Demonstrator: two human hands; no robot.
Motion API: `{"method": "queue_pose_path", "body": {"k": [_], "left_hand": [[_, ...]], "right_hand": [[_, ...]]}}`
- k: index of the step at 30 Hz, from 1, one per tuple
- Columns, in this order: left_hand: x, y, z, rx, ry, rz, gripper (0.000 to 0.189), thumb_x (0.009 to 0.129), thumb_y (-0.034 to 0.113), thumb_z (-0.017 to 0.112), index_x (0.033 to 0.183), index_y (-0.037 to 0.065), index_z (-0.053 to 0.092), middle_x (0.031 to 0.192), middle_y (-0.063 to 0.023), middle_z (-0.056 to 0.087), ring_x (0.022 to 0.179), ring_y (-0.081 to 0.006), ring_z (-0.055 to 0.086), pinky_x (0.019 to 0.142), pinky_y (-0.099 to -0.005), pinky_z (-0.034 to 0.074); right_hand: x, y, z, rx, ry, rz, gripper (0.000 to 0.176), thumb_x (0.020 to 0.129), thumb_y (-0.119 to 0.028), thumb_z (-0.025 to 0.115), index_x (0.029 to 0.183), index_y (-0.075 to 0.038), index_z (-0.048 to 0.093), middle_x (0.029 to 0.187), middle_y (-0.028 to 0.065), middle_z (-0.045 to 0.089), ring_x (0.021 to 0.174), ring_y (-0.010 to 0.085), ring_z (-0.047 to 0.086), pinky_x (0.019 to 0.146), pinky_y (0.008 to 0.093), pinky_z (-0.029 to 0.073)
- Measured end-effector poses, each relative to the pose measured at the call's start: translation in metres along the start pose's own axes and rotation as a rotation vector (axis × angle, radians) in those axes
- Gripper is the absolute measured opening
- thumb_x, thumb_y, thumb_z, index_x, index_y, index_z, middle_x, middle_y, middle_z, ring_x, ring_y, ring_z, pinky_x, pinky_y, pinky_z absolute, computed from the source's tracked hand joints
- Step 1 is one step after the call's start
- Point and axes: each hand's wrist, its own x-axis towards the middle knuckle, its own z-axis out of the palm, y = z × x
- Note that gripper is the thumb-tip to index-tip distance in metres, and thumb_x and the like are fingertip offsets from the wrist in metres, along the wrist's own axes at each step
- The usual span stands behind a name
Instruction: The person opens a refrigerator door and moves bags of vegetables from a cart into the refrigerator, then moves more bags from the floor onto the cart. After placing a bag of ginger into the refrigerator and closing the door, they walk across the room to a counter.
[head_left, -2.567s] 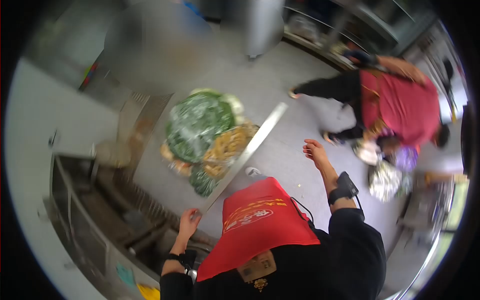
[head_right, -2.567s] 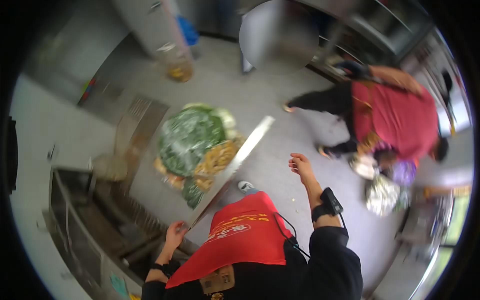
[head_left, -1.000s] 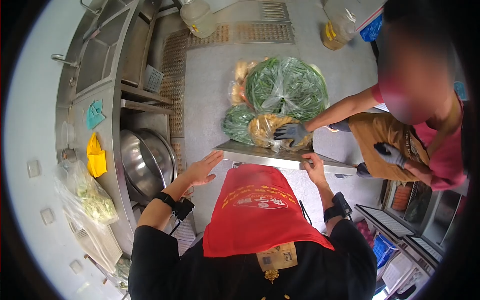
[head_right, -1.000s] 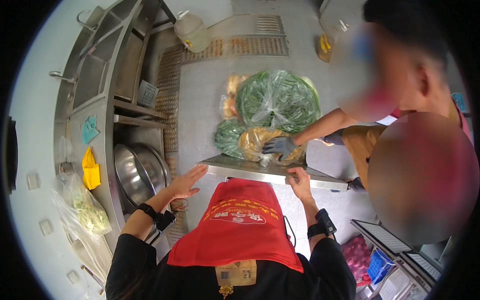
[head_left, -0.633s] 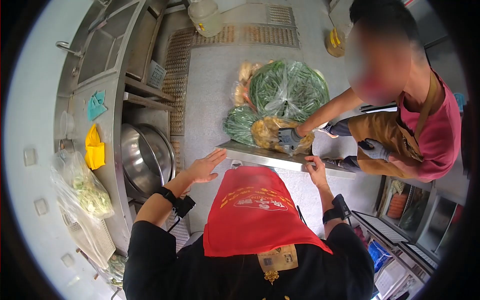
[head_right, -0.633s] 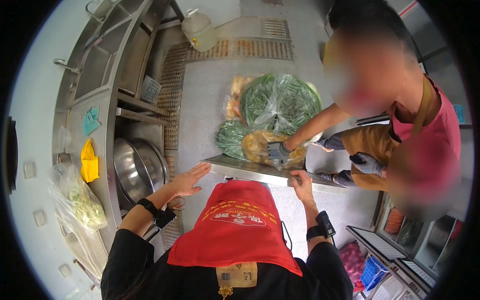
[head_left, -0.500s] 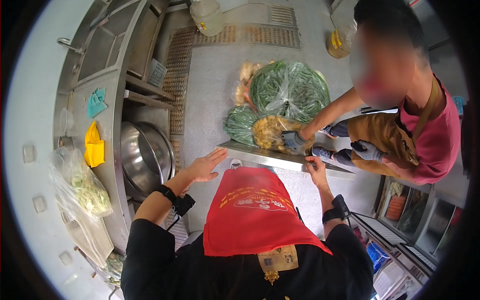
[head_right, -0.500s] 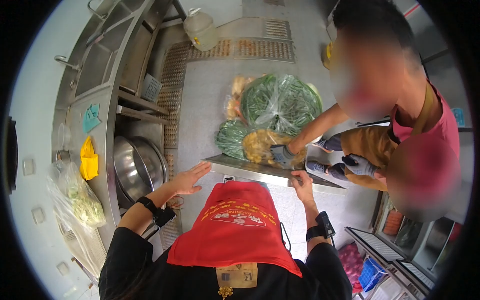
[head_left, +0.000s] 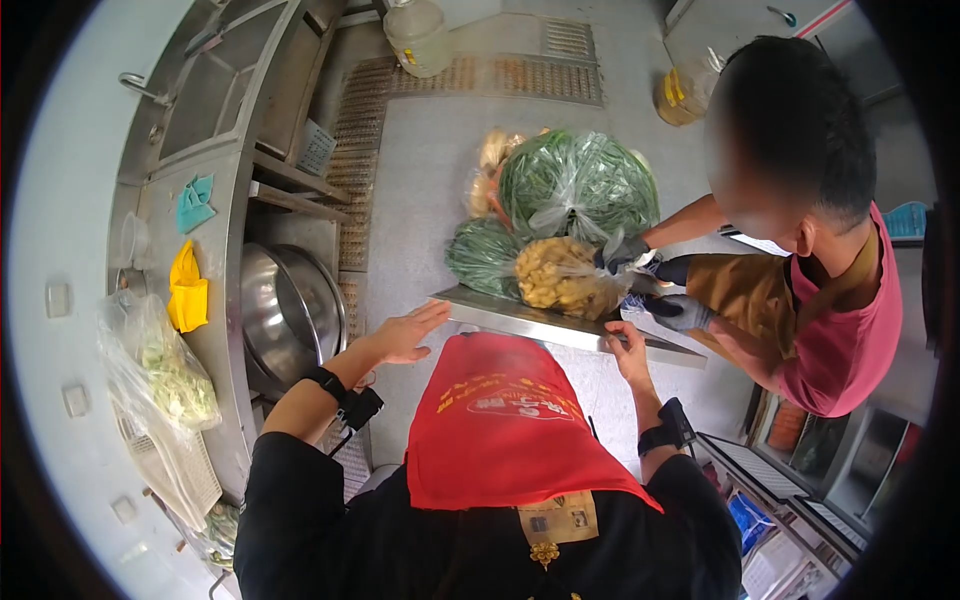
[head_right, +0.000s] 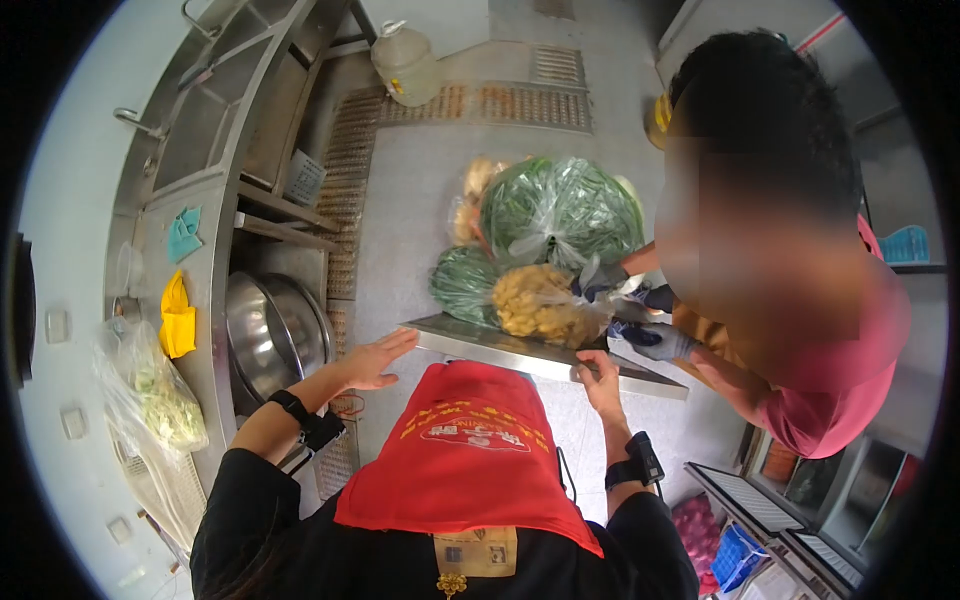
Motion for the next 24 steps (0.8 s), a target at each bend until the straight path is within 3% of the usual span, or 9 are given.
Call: {"method": "queue_pose_path", "body": {"k": [6, 13, 19, 24], "left_hand": [[0.001, 0.0, 0.001, -0.01, 0.01, 0.013, 0.077, 0.075, 0.016, 0.061, 0.14, 0.008, 0.022, 0.149, -0.0072, 0.012, 0.137, -0.0234, 0.013, 0.107, -0.0347, 0.029], [0.001, -0.002, 0.003, 0.011, 0.002, -0.001, 0.08, 0.076, 0.017, 0.062, 0.141, 0.009, 0.017, 0.149, -0.0084, 0.009, 0.137, -0.0253, 0.012, 0.108, -0.0353, 0.027], [-0.003, 0.002, 0.008, -0.043, 0.08, -0.011, 0.073, 0.076, 0.018, 0.061, 0.139, 0.008, 0.026, 0.149, -0.0066, 0.013, 0.137, -0.0234, 0.012, 0.105, -0.0355, 0.032], [-0.01, -0.002, -0.004, -0.09, 0.074, 0.025, 0.065, 0.078, 0.019, 0.06, 0.136, 0.011, 0.033, 0.145, -0.0083, 0.024, 0.132, -0.0262, 0.026, 0.103, -0.0352, 0.033]], "right_hand": [[-0.001, 0.004, -0.003, 0.017, -0.06, -0.019, 0.021, 0.078, -0.004, 0.056, 0.098, -0.001, 0.059, 0.098, 0.006, 0.061, 0.094, 0.0156, 0.054, 0.084, 0.0278, 0.042], [0.0, -0.005, -0.006, -0.004, -0.075, -0.014, 0.02, 0.078, -0.004, 0.056, 0.098, -0.001, 0.058, 0.097, 0.0058, 0.061, 0.093, 0.015, 0.054, 0.084, 0.027, 0.042], [0.0, -0.008, -0.001, 0.022, -0.041, -0.022, 0.02, 0.074, -0.006, 0.059, 0.094, -0.003, 0.06, 0.092, 0.0069, 0.061, 0.088, 0.0189, 0.057, 0.082, 0.0292, 0.043], [0.006, -0.043, 0.028, 0.052, -0.089, -0.015, 0.019, 0.078, -0.007, 0.058, 0.097, -0.003, 0.059, 0.093, 0.0048, 0.06, 0.087, 0.0152, 0.056, 0.08, 0.0272, 0.043]]}}
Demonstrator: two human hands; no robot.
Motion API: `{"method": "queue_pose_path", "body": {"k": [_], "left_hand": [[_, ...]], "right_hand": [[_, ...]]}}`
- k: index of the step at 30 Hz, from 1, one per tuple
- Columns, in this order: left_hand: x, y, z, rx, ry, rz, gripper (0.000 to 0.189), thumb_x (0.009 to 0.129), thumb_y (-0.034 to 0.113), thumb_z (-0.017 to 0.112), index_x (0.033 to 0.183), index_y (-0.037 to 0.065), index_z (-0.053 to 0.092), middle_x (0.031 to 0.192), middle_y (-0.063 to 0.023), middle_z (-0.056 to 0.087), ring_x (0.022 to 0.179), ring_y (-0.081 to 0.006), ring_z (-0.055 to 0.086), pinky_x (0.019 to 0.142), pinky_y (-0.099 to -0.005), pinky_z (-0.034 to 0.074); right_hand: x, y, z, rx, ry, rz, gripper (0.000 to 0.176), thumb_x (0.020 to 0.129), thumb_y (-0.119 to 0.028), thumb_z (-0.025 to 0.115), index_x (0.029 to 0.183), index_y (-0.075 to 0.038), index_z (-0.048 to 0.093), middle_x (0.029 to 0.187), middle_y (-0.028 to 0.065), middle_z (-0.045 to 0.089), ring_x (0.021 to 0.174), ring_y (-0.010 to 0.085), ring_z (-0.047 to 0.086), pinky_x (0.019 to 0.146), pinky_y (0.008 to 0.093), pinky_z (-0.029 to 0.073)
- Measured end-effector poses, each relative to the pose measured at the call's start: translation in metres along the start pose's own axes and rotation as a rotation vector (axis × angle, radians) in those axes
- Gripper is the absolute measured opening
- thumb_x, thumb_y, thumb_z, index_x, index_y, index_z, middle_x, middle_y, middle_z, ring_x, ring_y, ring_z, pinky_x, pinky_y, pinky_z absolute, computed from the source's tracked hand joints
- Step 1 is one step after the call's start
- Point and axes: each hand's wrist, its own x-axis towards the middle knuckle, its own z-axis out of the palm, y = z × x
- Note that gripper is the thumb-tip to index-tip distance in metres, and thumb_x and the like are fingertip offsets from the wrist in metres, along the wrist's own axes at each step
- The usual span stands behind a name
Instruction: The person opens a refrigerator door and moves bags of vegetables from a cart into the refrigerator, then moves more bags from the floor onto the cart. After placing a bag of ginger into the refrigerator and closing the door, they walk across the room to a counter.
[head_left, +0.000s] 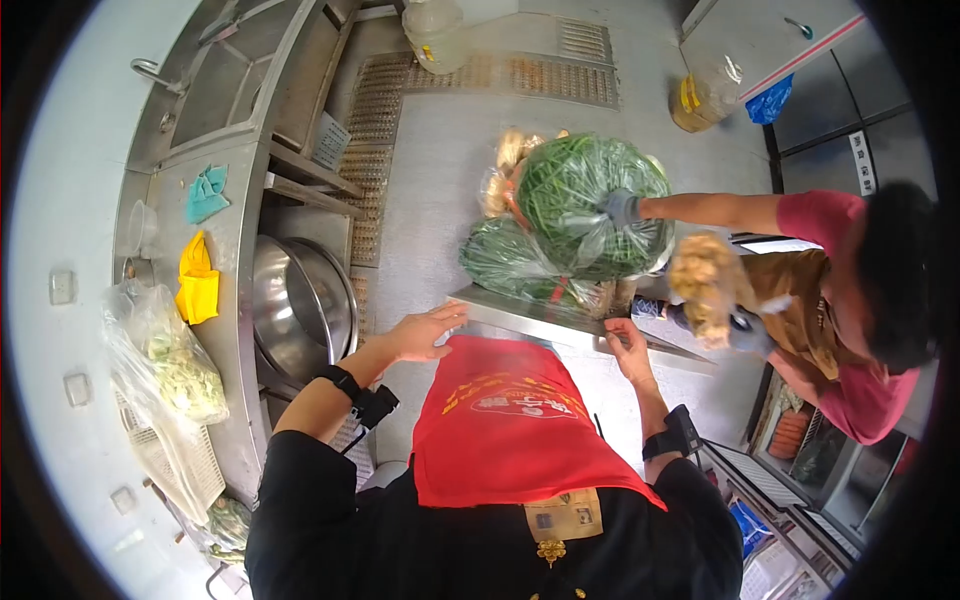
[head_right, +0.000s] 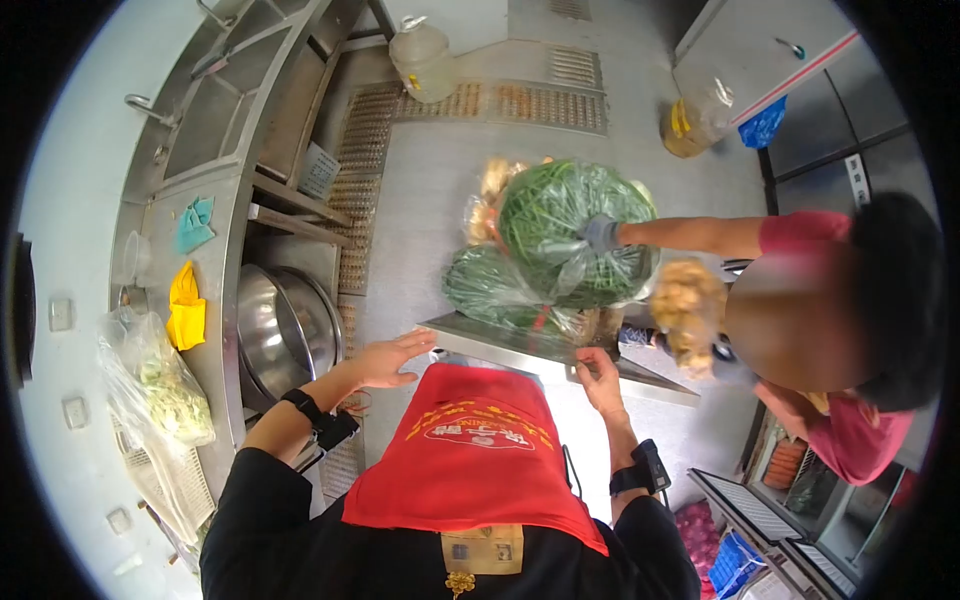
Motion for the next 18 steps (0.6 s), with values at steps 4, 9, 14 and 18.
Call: {"method": "queue_pose_path", "body": {"k": [4, 9, 14, 18], "left_hand": [[-0.017, -0.039, -0.009, -0.122, 0.097, -0.02, 0.055, 0.079, 0.021, 0.059, 0.131, 0.013, 0.042, 0.139, -0.0086, 0.035, 0.122, -0.028, 0.042, 0.098, -0.036, 0.038], [-0.076, -0.164, 0.0, -0.18, -0.017, -0.131, 0.057, 0.076, 0.033, 0.062, 0.126, 0.012, 0.045, 0.125, -0.0117, 0.049, 0.11, -0.0304, 0.05, 0.09, -0.04, 0.043], [-0.151, -0.232, 0.0, -0.407, -0.418, -0.243, 0.066, 0.075, 0.044, 0.065, 0.126, 0.008, 0.047, 0.111, -0.0142, 0.059, 0.103, -0.0297, 0.055, 0.087, -0.037, 0.043], [-0.159, -0.271, -0.006, -0.596, -0.47, -0.233, 0.064, 0.075, 0.046, 0.065, 0.123, 0.007, 0.051, 0.101, -0.0147, 0.062, 0.095, -0.0269, 0.059, 0.081, -0.0339, 0.044]], "right_hand": [[0.01, -0.021, 0.048, 0.067, -0.044, 0.047, 0.018, 0.081, -0.01, 0.057, 0.098, -0.003, 0.059, 0.09, 0.0041, 0.061, 0.084, 0.0137, 0.056, 0.077, 0.0266, 0.044], [0.024, -0.044, 0.133, -0.117, 0.134, 0.126, 0.019, 0.083, -0.013, 0.057, 0.099, -0.003, 0.06, 0.087, 0.0081, 0.063, 0.081, 0.0175, 0.06, 0.073, 0.0282, 0.046], [0.034, -0.07, 0.187, -0.592, 0.267, 0.099, 0.019, 0.082, -0.021, 0.055, 0.097, -0.011, 0.062, 0.092, 0.0048, 0.062, 0.087, 0.0221, 0.057, 0.09, 0.0369, 0.033], [0.037, -0.065, 0.198, -0.667, 0.257, 0.127, 0.02, 0.079, -0.023, 0.056, 0.096, -0.014, 0.062, 0.095, 0.0019, 0.06, 0.094, 0.0201, 0.053, 0.095, 0.0366, 0.025]]}}
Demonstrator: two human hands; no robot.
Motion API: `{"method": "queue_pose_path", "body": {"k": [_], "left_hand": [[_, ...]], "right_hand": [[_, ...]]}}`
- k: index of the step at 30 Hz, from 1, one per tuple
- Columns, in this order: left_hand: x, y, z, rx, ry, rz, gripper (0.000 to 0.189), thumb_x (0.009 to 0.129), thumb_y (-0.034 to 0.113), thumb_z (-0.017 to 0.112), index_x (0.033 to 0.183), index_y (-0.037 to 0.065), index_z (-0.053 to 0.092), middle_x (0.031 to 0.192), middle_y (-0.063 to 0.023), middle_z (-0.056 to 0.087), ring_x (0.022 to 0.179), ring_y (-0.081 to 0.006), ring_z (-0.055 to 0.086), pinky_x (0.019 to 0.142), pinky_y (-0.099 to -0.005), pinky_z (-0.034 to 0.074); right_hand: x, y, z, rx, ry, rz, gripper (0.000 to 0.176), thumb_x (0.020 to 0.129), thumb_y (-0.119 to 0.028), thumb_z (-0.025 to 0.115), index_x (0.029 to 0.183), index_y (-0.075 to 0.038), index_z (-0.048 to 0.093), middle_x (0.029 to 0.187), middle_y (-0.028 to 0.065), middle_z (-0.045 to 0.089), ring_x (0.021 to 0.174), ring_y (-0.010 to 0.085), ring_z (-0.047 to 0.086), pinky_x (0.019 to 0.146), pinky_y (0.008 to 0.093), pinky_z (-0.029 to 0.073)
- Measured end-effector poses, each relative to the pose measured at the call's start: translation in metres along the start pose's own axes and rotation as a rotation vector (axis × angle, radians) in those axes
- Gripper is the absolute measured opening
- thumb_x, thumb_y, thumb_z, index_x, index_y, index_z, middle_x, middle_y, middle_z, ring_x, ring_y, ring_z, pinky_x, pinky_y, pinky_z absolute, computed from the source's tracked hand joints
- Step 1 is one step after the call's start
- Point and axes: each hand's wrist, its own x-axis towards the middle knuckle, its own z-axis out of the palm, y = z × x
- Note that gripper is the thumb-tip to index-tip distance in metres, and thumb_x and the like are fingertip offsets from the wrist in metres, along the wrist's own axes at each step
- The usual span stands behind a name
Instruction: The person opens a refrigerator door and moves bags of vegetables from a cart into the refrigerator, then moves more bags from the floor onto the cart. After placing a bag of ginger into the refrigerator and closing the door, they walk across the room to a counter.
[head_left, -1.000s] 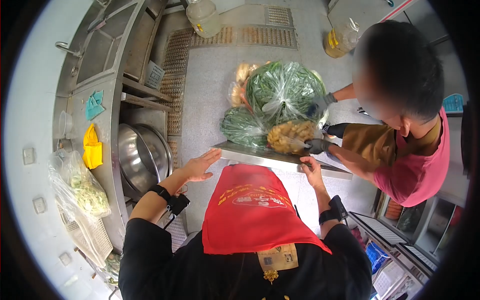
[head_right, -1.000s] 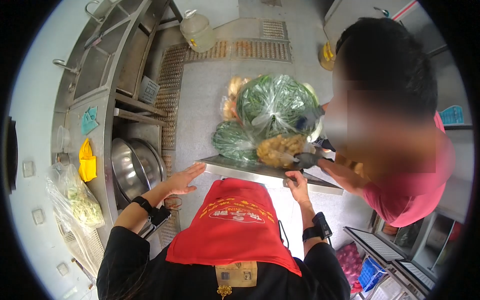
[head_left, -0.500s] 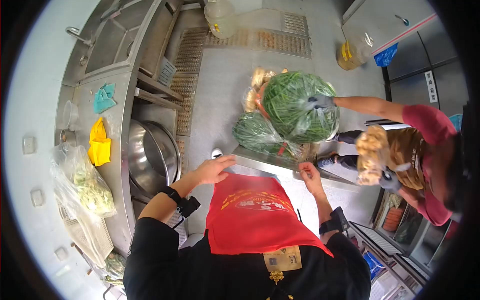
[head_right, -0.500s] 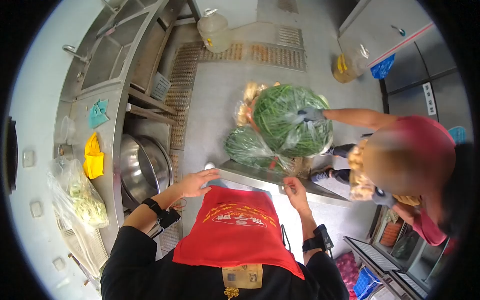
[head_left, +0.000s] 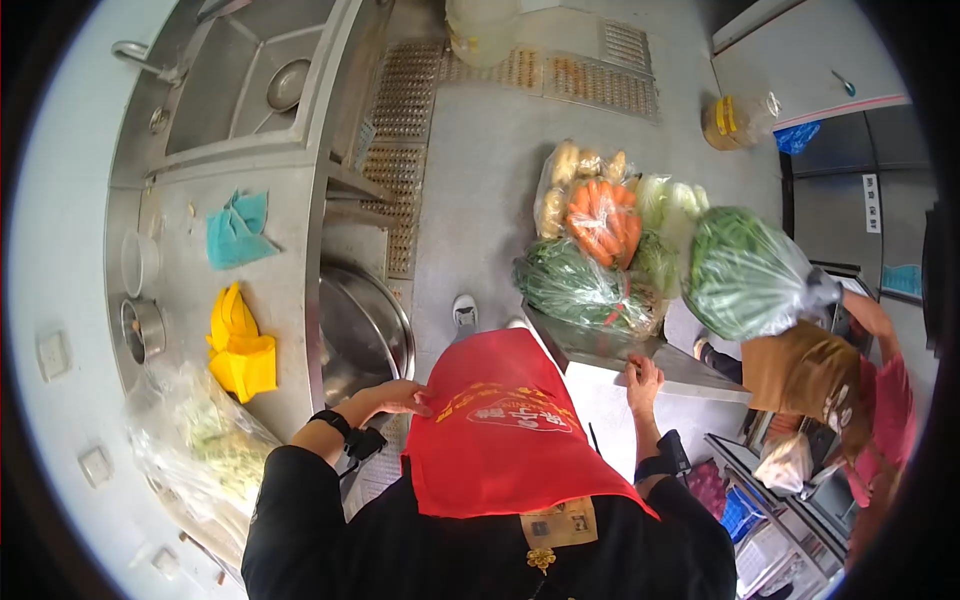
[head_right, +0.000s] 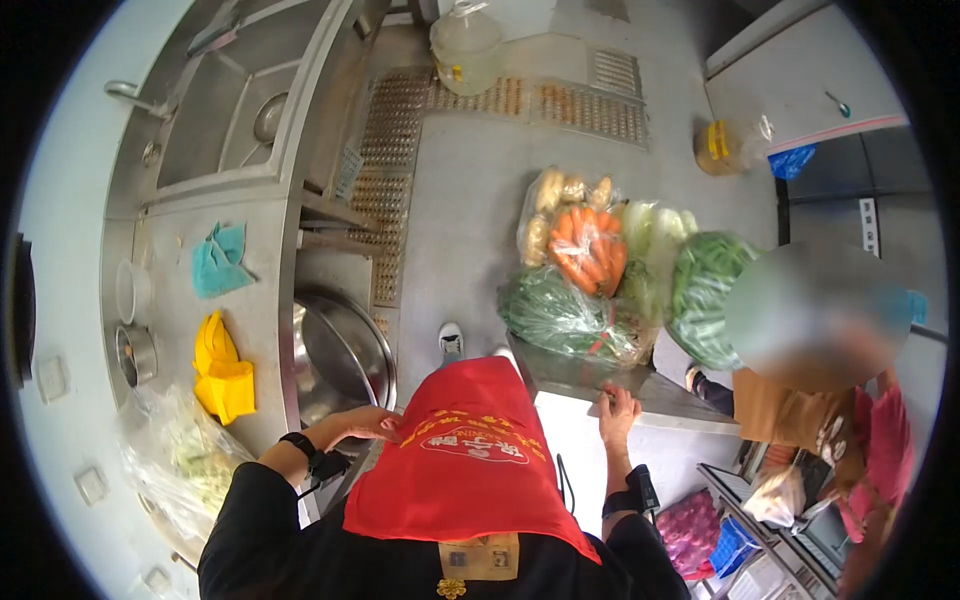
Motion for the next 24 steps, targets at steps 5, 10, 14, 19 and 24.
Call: {"method": "queue_pose_path", "body": {"k": [5, 10, 14, 19, 24], "left_hand": [[0.009, 0.004, -0.071, 0.158, -0.063, 0.029, 0.053, 0.076, 0.041, 0.065, 0.118, 0.009, 0.056, 0.092, -0.0111, 0.065, 0.087, -0.023, 0.061, 0.077, -0.0321, 0.045], [0.025, 0.053, -0.157, 0.139, -0.126, 0.004, 0.038, 0.081, 0.029, 0.061, 0.114, 0.01, 0.058, 0.096, -0.0095, 0.066, 0.09, -0.0212, 0.062, 0.077, -0.0302, 0.047], [0.063, 0.069, -0.236, 0.165, -0.131, 0.118, 0.037, 0.078, 0.03, 0.064, 0.108, 0.007, 0.059, 0.088, -0.0112, 0.066, 0.083, -0.0224, 0.063, 0.07, -0.0316, 0.048], [0.079, 0.168, -0.322, 0.251, -0.132, 0.107, 0.023, 0.072, 0.019, 0.07, 0.087, 0.005, 0.059, 0.08, -0.0075, 0.064, 0.075, -0.0182, 0.062, 0.064, -0.0317, 0.047], [0.116, 0.245, -0.392, 0.41, -0.222, 0.106, 0.023, 0.071, 0.018, 0.072, 0.082, 0.005, 0.056, 0.07, -0.003, 0.059, 0.065, -0.013, 0.056, 0.057, -0.0286, 0.043]], "right_hand": [[0.008, -0.009, 0.001, 0.013, 0.038, 0.064, 0.021, 0.075, -0.023, 0.057, 0.094, -0.016, 0.061, 0.096, 0.0014, 0.059, 0.096, 0.0209, 0.051, 0.095, 0.0371, 0.025], [0.014, -0.017, -0.003, 0.045, 0.103, 0.134, 0.02, 0.074, -0.023, 0.057, 0.093, -0.015, 0.061, 0.096, 0.0018, 0.059, 0.096, 0.0214, 0.051, 0.094, 0.037, 0.026], [0.019, -0.016, -0.001, 0.091, 0.095, 0.234, 0.018, 0.076, -0.02, 0.057, 0.092, -0.013, 0.062, 0.095, 0.0019, 0.06, 0.096, 0.0219, 0.052, 0.097, 0.0367, 0.024], [0.045, -0.02, 0.009, 0.437, 0.257, 0.518, 0.015, 0.08, -0.016, 0.061, 0.09, -0.005, 0.061, 0.083, 0.0078, 0.061, 0.076, 0.0208, 0.056, 0.073, 0.0326, 0.044], [0.074, -0.056, 0.036, 1.113, -0.028, 0.752, 0.016, 0.085, -0.009, 0.055, 0.101, -0.004, 0.056, 0.087, 0.0015, 0.059, 0.077, 0.0112, 0.055, 0.069, 0.0222, 0.044]]}}
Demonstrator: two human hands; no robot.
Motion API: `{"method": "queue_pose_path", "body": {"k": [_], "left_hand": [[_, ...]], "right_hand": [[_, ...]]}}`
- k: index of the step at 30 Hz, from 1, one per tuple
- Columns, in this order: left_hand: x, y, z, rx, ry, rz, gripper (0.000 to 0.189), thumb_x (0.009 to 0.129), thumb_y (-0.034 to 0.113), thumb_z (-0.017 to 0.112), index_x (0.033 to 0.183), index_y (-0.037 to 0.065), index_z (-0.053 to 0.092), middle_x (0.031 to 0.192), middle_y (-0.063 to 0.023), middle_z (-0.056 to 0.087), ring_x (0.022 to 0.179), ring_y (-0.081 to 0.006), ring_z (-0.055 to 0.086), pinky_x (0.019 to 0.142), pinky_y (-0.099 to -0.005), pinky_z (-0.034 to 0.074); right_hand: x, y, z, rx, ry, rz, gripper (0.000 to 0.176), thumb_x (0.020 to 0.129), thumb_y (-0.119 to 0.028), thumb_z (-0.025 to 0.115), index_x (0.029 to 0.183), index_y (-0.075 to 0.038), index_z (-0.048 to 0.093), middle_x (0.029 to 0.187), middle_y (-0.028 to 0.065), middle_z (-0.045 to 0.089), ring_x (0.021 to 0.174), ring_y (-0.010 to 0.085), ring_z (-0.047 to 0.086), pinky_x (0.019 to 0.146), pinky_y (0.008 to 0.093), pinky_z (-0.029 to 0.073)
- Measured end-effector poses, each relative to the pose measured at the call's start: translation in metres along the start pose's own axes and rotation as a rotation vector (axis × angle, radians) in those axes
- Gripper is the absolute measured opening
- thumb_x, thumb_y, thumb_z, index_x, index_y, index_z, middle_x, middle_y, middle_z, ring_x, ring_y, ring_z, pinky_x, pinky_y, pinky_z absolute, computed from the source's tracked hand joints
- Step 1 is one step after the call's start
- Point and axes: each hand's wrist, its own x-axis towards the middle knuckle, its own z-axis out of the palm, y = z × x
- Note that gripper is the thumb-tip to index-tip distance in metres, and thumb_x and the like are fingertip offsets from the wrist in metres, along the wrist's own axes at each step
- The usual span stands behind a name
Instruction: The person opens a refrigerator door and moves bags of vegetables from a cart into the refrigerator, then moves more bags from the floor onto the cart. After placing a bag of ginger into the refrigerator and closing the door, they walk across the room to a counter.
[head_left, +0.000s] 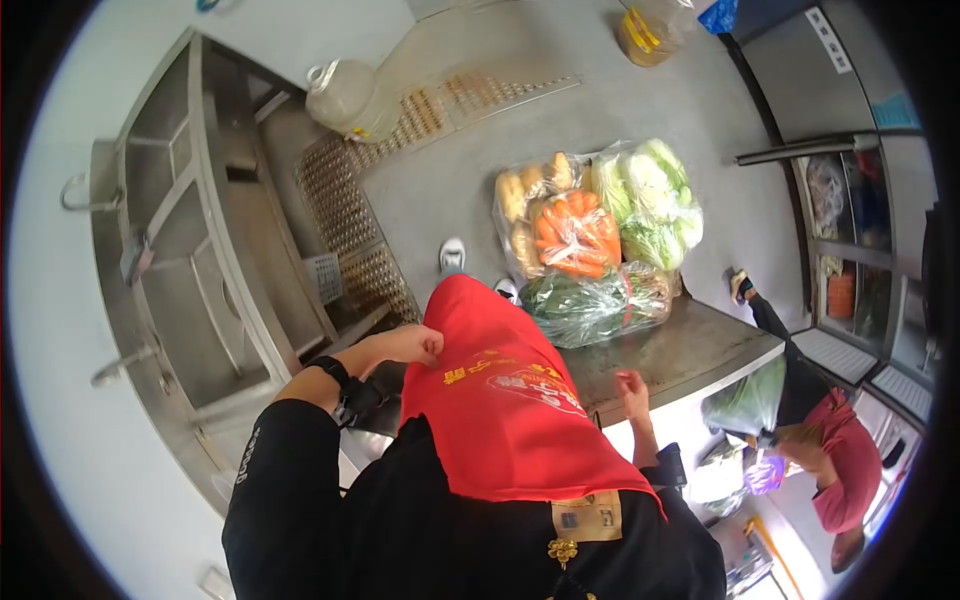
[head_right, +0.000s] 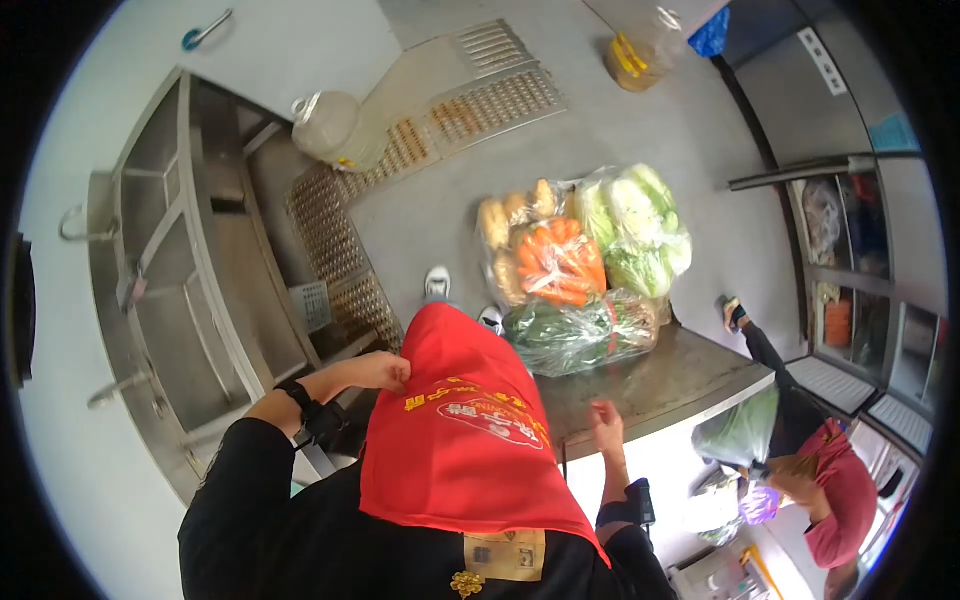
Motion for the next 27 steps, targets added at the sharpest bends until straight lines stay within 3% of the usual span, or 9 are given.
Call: {"method": "queue_pose_path", "body": {"k": [2, 5, 7, 10, 12, 16, 20, 22, 27], "left_hand": [[0.015, 0.003, -0.039, -0.065, -0.072, -0.017, 0.024, 0.072, 0.02, 0.072, 0.079, 0.005, 0.055, 0.066, -0.0021, 0.055, 0.061, -0.0119, 0.051, 0.055, -0.0281, 0.04], [0.035, 0.005, -0.101, -0.012, -0.137, -0.05, 0.026, 0.073, 0.021, 0.072, 0.082, 0.005, 0.054, 0.069, -0.0034, 0.056, 0.063, -0.0138, 0.051, 0.055, -0.029, 0.04], [0.045, 0.009, -0.149, 0.014, -0.179, -0.089, 0.03, 0.072, 0.024, 0.072, 0.085, 0.005, 0.053, 0.075, -0.0052, 0.056, 0.067, -0.0149, 0.051, 0.057, -0.0298, 0.04], [0.063, 0.001, -0.231, 0.179, -0.161, 0.001, 0.045, 0.073, 0.029, 0.071, 0.107, 0.007, 0.053, 0.097, -0.0148, 0.057, 0.088, -0.0244, 0.055, 0.073, -0.0332, 0.044], [0.066, -0.004, -0.284, 0.363, -0.161, 0.054, 0.053, 0.076, 0.029, 0.069, 0.12, 0.009, 0.048, 0.1, -0.017, 0.056, 0.095, -0.025, 0.055, 0.081, -0.0334, 0.044], [0.07, 0.007, -0.373, 0.334, -0.404, 0.022, 0.067, 0.08, 0.034, 0.064, 0.136, 0.012, 0.036, 0.116, -0.0204, 0.051, 0.11, -0.027, 0.05, 0.098, -0.0334, 0.037], [0.077, 0.04, -0.441, 0.233, -0.548, -0.07, 0.059, 0.081, 0.032, 0.062, 0.132, 0.01, 0.041, 0.118, -0.0181, 0.054, 0.106, -0.0269, 0.053, 0.092, -0.0332, 0.041], [0.082, 0.075, -0.477, 0.305, -0.593, -0.132, 0.051, 0.082, 0.029, 0.06, 0.126, 0.007, 0.047, 0.117, -0.0186, 0.056, 0.108, -0.0296, 0.053, 0.092, -0.0344, 0.04], [0.122, 0.101, -0.559, 0.309, -0.411, -0.054, 0.024, 0.082, 0.021, 0.061, 0.097, 0.002, 0.062, 0.087, -0.0084, 0.064, 0.08, -0.0168, 0.059, 0.073, -0.0288, 0.046]], "right_hand": [[0.003, -0.019, 0.026, 0.012, -0.156, 0.222, 0.023, 0.084, -0.015, 0.056, 0.106, -0.007, 0.055, 0.09, 0.003, 0.06, 0.078, 0.0131, 0.057, 0.065, 0.0251, 0.046], [0.013, -0.04, 0.07, 0.164, -0.418, 0.335, 0.028, 0.083, -0.02, 0.058, 0.109, -0.009, 0.055, 0.093, 0.0033, 0.061, 0.082, 0.0133, 0.057, 0.066, 0.0273, 0.048], [0.031, -0.051, 0.095, 0.16, -0.465, 0.34, 0.03, 0.083, -0.024, 0.057, 0.11, -0.01, 0.055, 0.094, 0.0035, 0.06, 0.084, 0.0145, 0.058, 0.066, 0.0299, 0.049], [0.063, -0.093, 0.14, 0.166, -0.45, 0.436, 0.035, 0.082, -0.031, 0.057, 0.11, -0.01, 0.055, 0.095, 0.0035, 0.06, 0.085, 0.016, 0.058, 0.067, 0.0331, 0.05], [0.081, -0.165, 0.174, 0.139, -0.391, 0.555, 0.035, 0.083, -0.031, 0.057, 0.11, -0.009, 0.055, 0.095, 0.0035, 0.06, 0.085, 0.0161, 0.058, 0.067, 0.0331, 0.05], [0.107, -0.257, 0.23, 0.013, -0.383, 0.624, 0.03, 0.086, -0.032, 0.056, 0.098, -0.005, 0.058, 0.08, 0.0008, 0.058, 0.071, 0.0106, 0.053, 0.066, 0.0231, 0.044], [0.129, -0.28, 0.258, 0.053, -0.323, 0.304, 0.02, 0.088, -0.025, 0.053, 0.09, -0.005, 0.055, 0.076, 0.0002, 0.056, 0.068, 0.01, 0.053, 0.064, 0.0239, 0.045], [0.138, -0.298, 0.262, 0.247, -0.264, 0.283, 0.013, 0.088, -0.02, 0.053, 0.089, -0.007, 0.054, 0.077, -0.0005, 0.056, 0.07, 0.009, 0.054, 0.066, 0.0231, 0.045], [0.174, -0.342, 0.26, 0.543, -0.008, 0.229, 0.009, 0.085, -0.015, 0.056, 0.09, -0.008, 0.053, 0.079, -0.0007, 0.056, 0.071, 0.0084, 0.054, 0.065, 0.0217, 0.045]]}}
